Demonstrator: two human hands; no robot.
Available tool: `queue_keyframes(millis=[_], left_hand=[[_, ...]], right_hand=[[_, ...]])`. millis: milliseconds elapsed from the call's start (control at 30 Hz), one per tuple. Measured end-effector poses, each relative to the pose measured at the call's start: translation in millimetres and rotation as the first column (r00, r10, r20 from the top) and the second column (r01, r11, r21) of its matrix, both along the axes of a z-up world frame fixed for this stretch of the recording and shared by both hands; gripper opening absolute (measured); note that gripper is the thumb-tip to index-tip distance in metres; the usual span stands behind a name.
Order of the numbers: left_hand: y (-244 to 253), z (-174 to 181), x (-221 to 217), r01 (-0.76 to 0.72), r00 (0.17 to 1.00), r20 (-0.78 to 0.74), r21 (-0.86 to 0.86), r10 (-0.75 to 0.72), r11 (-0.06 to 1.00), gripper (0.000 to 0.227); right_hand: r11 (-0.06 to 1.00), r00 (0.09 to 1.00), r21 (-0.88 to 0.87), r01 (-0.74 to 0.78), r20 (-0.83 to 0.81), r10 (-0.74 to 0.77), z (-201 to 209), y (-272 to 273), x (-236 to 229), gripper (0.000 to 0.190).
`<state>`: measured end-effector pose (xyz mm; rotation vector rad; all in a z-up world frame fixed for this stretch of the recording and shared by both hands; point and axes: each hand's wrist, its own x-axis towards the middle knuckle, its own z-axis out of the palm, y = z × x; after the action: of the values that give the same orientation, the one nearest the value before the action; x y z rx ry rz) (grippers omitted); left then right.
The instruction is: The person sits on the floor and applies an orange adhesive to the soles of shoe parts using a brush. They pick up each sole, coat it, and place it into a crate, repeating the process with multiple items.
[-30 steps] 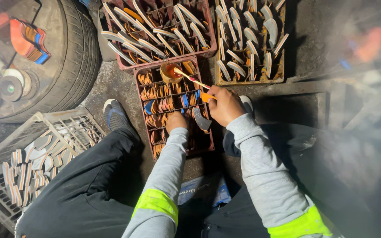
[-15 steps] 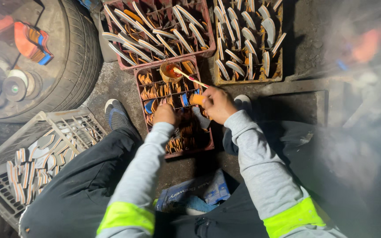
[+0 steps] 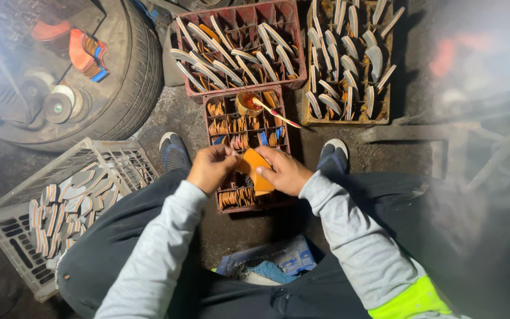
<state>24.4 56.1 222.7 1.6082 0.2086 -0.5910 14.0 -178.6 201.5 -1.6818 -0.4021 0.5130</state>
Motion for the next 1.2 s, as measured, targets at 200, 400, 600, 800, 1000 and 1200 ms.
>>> queue_keyframes(millis=[200,400,600,800,1000,1200], left_hand=[[-33,-1,-54,-0.34,0.932,-0.171,-0.109,0.319,0.934,0.017],[-44,-3,-46,-0.477,0.878,-0.148,-0.198,0.454,0.857,0.026],[-38,17,-19,-0.52,0.852,-0.165,-0.389,0.497,0.761,0.033],[-37,24,-23,-0.535,0.845,-0.219,-0.356,0.488,0.766,0.033],[-33,17,-17,-0.402,0.914,-0.161,-0.492,0.373,0.772,0.033],[-25,27,-13,-0.444,0.896,-0.266,-0.555,0.356,0.703,0.033]], right_hand=[[0.966,1.0,-0.255,-0.03,0.003,0.031,19,12,-36,0.06],[0.983,0.98,-0.036,0.182,-0.077,-0.184,24,23,-37,0.052],[0.757,0.717,0.535,0.375,-0.685,0.129,41,-2,-16,0.028],[0.747,0.715,0.561,0.357,-0.679,0.168,50,12,-23,0.028],[0.989,0.988,-0.024,0.143,-0.061,-0.144,64,22,-24,0.03],[0.946,0.918,-0.222,0.236,0.369,-0.142,100,24,-25,0.037]])
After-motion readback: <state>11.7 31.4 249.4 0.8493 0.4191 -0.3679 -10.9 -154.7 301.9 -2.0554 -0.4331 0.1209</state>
